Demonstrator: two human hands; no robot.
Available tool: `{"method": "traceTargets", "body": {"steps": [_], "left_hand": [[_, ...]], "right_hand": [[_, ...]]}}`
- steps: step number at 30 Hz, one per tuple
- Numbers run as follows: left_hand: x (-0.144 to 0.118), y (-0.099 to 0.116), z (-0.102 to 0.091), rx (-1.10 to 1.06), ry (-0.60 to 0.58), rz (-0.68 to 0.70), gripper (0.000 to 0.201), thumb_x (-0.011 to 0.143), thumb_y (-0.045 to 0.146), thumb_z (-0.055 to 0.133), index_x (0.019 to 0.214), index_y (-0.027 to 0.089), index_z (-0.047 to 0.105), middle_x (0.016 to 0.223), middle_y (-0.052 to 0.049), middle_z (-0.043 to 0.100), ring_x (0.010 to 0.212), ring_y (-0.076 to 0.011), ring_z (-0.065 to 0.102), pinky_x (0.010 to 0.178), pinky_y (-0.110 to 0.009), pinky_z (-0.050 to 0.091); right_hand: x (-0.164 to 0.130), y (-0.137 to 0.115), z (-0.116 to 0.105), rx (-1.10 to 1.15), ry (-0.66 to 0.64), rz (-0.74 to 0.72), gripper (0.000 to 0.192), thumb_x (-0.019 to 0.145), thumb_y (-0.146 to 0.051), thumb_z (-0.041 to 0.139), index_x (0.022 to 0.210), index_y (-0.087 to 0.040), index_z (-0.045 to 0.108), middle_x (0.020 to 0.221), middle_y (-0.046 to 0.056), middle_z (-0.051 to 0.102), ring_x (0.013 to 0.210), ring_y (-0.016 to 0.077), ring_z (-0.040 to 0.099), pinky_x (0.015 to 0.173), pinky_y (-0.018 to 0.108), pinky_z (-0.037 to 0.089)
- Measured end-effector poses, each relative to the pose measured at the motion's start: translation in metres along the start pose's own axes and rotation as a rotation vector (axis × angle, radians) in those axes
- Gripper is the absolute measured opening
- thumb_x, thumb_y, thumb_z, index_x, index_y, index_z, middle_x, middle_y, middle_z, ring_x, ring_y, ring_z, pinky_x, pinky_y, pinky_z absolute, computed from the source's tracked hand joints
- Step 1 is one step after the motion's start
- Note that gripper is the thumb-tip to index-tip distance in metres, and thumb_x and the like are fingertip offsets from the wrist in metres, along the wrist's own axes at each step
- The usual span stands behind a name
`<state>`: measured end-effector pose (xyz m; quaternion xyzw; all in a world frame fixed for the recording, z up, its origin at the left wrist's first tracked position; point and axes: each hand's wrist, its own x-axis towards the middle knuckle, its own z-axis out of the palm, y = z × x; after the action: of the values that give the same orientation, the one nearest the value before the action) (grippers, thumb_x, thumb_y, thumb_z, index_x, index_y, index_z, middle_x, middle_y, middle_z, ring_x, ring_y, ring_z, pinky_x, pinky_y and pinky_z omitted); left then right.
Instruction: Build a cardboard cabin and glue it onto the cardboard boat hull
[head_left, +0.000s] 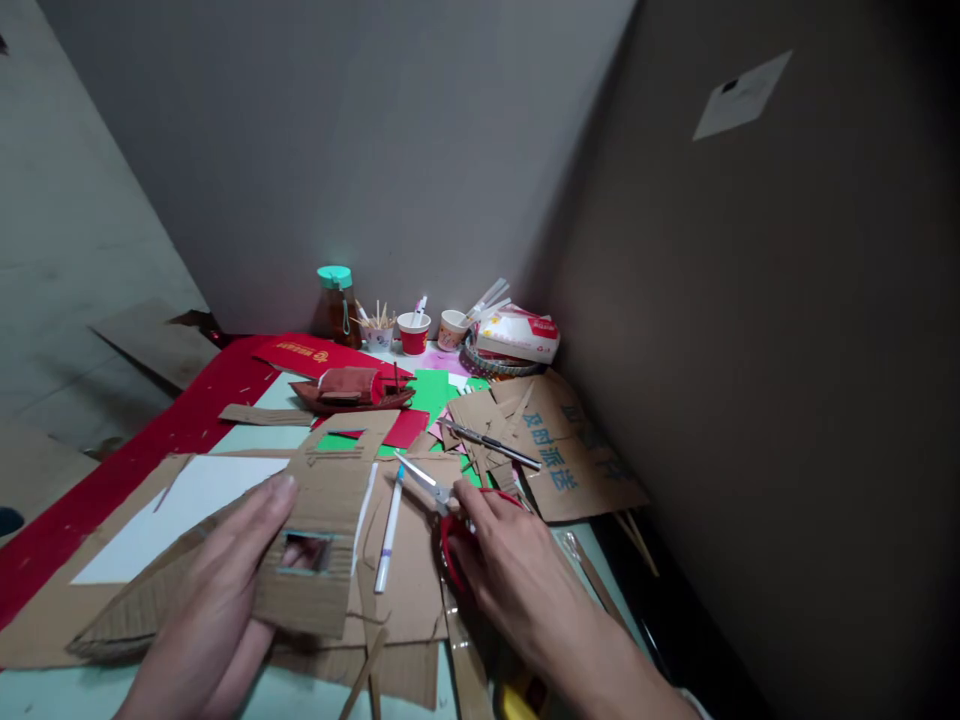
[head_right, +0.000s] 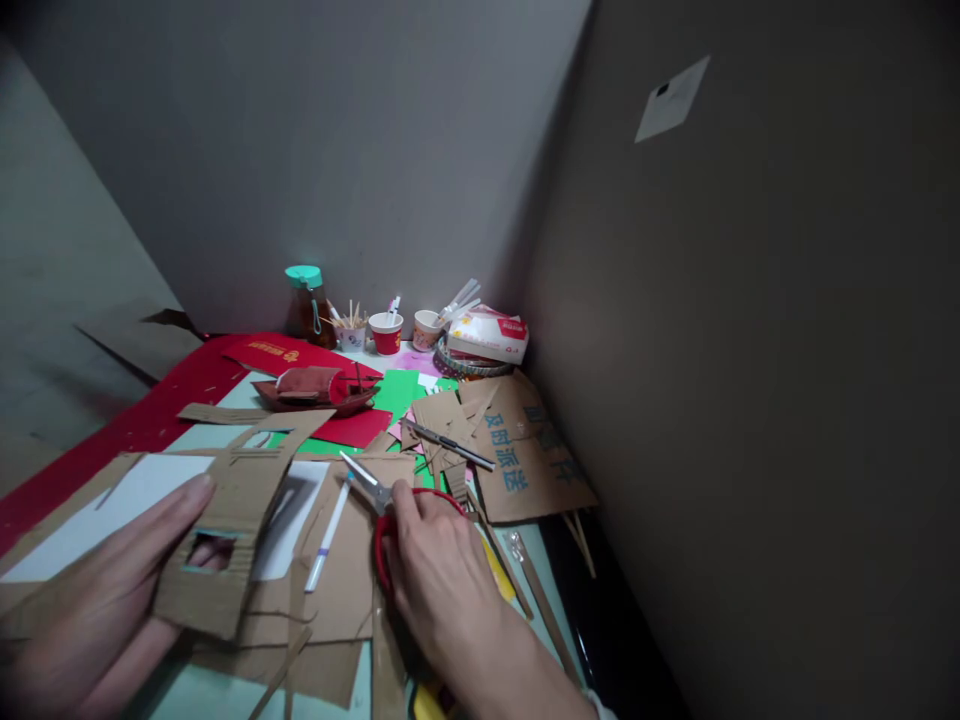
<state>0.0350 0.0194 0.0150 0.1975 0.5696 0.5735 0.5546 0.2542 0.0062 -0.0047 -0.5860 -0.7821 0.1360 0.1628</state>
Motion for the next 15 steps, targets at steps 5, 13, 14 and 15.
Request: {"method": "traceTargets", "body": {"steps": [5, 13, 14, 15], "left_hand": [[-0.001, -0.011, 0.013, 0.068, -0.094, -0.063, 0.019, 0.09, 0.023, 0.07, 0.108, 0.026, 0.073, 0.111, -0.002, 0.076, 0.088, -0.0173, 0.07, 0.06, -0.018, 0.055], [-0.001, -0.019, 0.031, 0.109, -0.348, 0.074, 0.026, 0.078, 0.029, 0.082, 0.102, 0.022, 0.075, 0.083, 0.001, 0.075, 0.048, -0.01, 0.053, 0.046, -0.019, 0.045], [0.0, -0.02, 0.029, 0.105, -0.332, 0.068, 0.027, 0.076, 0.028, 0.084, 0.1, 0.022, 0.074, 0.077, 0.003, 0.073, 0.046, -0.0096, 0.052, 0.044, -0.019, 0.044], [0.001, -0.02, 0.026, 0.096, -0.321, 0.061, 0.028, 0.074, 0.029, 0.085, 0.098, 0.021, 0.074, 0.071, 0.004, 0.071, 0.045, -0.0091, 0.051, 0.042, -0.018, 0.043]], "right_hand": [[0.008, 0.006, 0.007, -0.222, 0.009, 0.039, 0.036, 0.09, -0.004, 0.051, 0.125, -0.008, 0.06, 0.099, 0.022, 0.072, 0.09, 0.0364, 0.07, 0.074, 0.047, 0.057], [0.008, 0.022, 0.019, -0.284, 0.118, -0.052, 0.029, 0.089, -0.004, 0.052, 0.115, -0.011, 0.064, 0.102, 0.019, 0.071, 0.095, 0.036, 0.068, 0.082, 0.051, 0.058], [0.008, 0.023, 0.021, -0.273, 0.135, -0.07, 0.028, 0.089, -0.005, 0.053, 0.114, -0.012, 0.063, 0.102, 0.018, 0.071, 0.094, 0.0349, 0.068, 0.083, 0.051, 0.058], [0.008, 0.024, 0.022, -0.259, 0.15, -0.088, 0.026, 0.09, -0.006, 0.054, 0.113, -0.012, 0.063, 0.101, 0.017, 0.071, 0.092, 0.0334, 0.068, 0.084, 0.05, 0.058]]}}
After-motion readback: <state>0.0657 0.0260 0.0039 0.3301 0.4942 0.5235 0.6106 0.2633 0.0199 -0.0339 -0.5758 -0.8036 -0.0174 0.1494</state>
